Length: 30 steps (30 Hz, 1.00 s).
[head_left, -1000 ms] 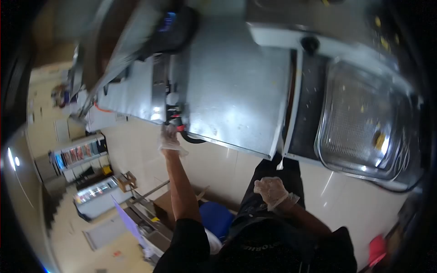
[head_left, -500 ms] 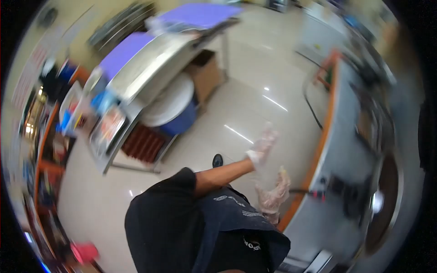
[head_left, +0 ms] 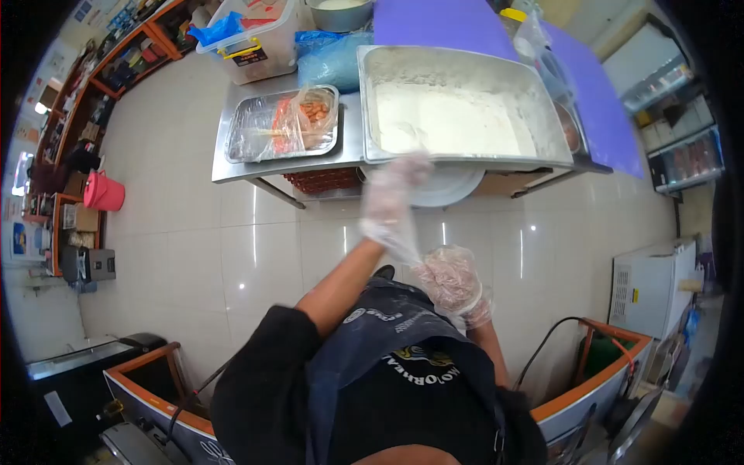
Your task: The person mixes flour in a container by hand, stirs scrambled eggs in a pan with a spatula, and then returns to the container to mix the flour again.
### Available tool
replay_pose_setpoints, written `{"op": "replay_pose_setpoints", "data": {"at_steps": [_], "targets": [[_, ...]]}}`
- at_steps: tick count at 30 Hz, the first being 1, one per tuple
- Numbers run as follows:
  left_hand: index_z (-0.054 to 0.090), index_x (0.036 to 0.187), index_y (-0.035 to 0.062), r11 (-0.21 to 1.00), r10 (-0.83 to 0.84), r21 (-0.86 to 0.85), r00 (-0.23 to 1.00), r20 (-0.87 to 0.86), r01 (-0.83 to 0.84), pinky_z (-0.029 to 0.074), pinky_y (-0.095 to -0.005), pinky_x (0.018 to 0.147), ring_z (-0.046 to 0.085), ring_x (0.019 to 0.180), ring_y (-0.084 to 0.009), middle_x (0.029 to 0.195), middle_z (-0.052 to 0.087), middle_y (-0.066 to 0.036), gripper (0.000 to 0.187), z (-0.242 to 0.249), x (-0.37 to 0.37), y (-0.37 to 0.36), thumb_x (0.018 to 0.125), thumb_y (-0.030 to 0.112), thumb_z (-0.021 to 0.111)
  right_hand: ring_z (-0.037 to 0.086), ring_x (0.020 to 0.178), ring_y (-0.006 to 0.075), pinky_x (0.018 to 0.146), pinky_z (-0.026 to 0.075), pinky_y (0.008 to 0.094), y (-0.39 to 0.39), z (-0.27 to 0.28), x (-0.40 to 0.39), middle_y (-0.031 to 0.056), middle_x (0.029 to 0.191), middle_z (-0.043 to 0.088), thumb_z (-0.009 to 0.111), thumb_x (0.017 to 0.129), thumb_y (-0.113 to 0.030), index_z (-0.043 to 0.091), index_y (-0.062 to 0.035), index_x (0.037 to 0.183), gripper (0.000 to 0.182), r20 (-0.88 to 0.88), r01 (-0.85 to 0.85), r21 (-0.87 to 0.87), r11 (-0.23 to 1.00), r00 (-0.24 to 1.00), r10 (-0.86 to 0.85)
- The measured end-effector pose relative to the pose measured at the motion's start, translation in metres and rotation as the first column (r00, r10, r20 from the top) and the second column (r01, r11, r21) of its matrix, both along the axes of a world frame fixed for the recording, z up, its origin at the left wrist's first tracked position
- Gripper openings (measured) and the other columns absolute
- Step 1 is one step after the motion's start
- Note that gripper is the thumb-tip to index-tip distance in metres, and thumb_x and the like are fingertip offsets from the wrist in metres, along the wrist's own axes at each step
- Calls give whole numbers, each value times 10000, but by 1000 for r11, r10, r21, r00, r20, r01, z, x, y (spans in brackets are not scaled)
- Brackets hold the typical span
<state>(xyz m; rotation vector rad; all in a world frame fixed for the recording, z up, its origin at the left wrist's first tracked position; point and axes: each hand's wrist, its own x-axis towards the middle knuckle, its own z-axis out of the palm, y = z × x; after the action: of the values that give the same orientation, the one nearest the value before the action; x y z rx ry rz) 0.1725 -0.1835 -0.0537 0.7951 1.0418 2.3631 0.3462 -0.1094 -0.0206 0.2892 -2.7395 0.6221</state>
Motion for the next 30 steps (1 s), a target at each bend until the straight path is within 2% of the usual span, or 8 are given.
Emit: {"op": "replay_pose_setpoints", "data": {"at_steps": [2, 5, 8, 10, 14, 19, 24, 30], "targets": [[441, 1264, 37, 953, 270, 182, 952, -143, -243, 375, -453, 973, 489, 1142, -307, 1248, 496, -177, 515, 11, -30, -24, 886, 386, 469, 577, 727, 265, 625, 438, 405, 37, 0, -5, 86, 812, 594, 621, 692, -90, 602, -74, 911, 221, -145, -70, 152, 986, 985, 92], [381, 1304, 13, 887, 444, -71, 885, -141, -456, 367, -471, 972, 427, 1194, -322, 1319, 420, -179, 601, -27, -92, -100, 903, 459, 345, 607, 838, 266, 792, 492, 352, 116, 8, -25, 110, 949, 621, 543, 741, -48, 593, -46, 1055, 318, -112, 54, 69, 996, 993, -46], [422, 1253, -9, 451, 785, -534, 603, -143, -715, 356, -461, 962, 455, 1139, -317, 1253, 476, -168, 591, 15, -91, -98, 888, 454, 377, 607, 827, 290, 750, 500, 360, 223, 22, -21, 136, 944, 623, 535, 755, 8, 585, 35, 1004, 256, -116, 412, -63, 909, 902, -416], [475, 1210, -7, 371, 889, -599, 457, 9, -710, 385, -430, 919, 469, 1112, -307, 1224, 494, -155, 562, -6, -103, -123, 888, 448, 401, 606, 842, 296, 745, 484, 372, 301, 20, -1, 157, 943, 625, 553, 810, -30, 593, 8, 1047, 244, -310, 634, 139, 761, 757, -574], [524, 1161, 8, 256, 910, -826, 413, 31, -502, 438, -357, 852, 527, 1018, -255, 1135, 554, -124, 476, -4, -116, -66, 894, 397, 463, 622, 855, 250, 756, 494, 330, 389, 50, 14, 145, 946, 638, 610, 820, -78, 633, -35, 1024, 210, -159, 975, -111, 195, 176, -971], [595, 1075, 4, 153, 749, -808, 600, -281, -569, 470, -247, 715, 583, 829, -140, 994, 628, -86, 342, 31, -143, -11, 907, 290, 511, 628, 835, 214, 751, 488, 322, 442, 29, -38, 123, 940, 650, 628, 817, -110, 634, -27, 1029, 227, -20, 787, -453, 419, 461, -887], [596, 1076, 2, 74, 769, -773, 530, -359, -630, 471, -274, 735, 581, 831, -150, 1035, 619, -96, 340, 46, -151, -16, 913, 281, 490, 615, 828, 160, 735, 483, 300, 449, 69, -120, 97, 928, 656, 612, 836, -99, 639, -14, 1011, 196, -47, 693, 82, 716, 721, -692], [537, 1147, -15, 177, 843, -720, 481, -240, -671, 476, -323, 782, 572, 943, -211, 1059, 597, -129, 370, 23, -172, -25, 899, 253, 478, 589, 755, 146, 678, 466, 274, 430, 109, -79, 85, 867, 645, 616, 850, -178, 627, 18, 992, 242, -134, 807, -272, 524, 508, -851]]}}
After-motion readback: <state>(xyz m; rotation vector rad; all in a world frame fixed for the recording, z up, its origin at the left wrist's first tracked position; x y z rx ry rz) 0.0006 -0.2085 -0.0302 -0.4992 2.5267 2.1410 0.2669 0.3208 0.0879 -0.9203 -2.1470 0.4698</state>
